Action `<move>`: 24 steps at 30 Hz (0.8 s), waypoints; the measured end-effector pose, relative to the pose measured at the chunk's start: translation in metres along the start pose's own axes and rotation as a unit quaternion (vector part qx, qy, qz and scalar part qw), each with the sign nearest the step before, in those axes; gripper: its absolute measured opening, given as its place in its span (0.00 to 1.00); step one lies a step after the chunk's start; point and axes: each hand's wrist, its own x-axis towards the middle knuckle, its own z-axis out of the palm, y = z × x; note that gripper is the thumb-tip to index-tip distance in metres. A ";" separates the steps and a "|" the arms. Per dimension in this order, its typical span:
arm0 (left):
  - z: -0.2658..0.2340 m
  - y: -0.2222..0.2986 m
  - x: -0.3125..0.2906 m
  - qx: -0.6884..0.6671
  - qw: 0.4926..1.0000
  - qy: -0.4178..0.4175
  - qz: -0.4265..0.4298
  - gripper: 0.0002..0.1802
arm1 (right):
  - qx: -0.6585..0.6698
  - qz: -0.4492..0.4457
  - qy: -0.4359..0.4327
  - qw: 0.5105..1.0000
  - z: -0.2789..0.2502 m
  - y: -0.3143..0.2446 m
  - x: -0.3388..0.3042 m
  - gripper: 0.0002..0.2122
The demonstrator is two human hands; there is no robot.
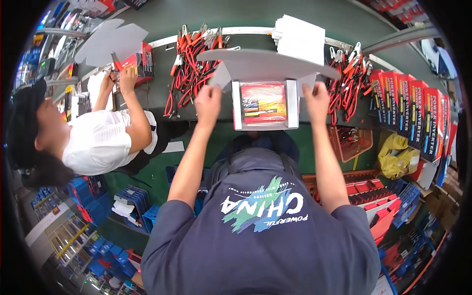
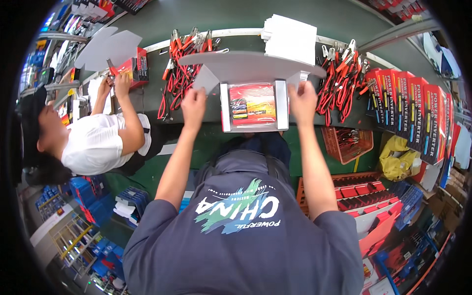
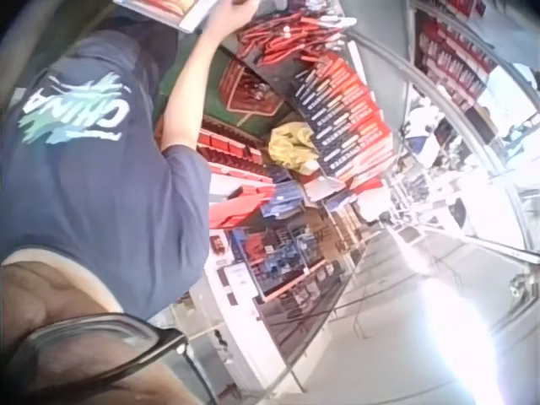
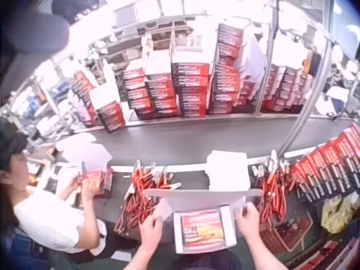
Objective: The person packages power inverters by placing the inverter, battery cables, and protective inserts into boxes, closing the flaps, and stacking the completed boxes.
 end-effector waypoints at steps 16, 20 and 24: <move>0.022 -0.012 -0.064 0.037 0.983 -0.057 0.173 0.07 | -0.055 -0.193 0.000 0.980 -0.007 0.062 -0.053 0.05; 0.030 -0.058 -0.076 0.036 0.973 -0.132 0.188 0.17 | 0.157 -0.054 -0.122 0.979 0.028 0.166 -0.073 0.10; -0.020 -0.079 -0.054 -0.035 0.970 -0.228 -0.081 0.22 | -0.267 -0.269 -0.120 0.917 0.019 0.191 -0.087 0.19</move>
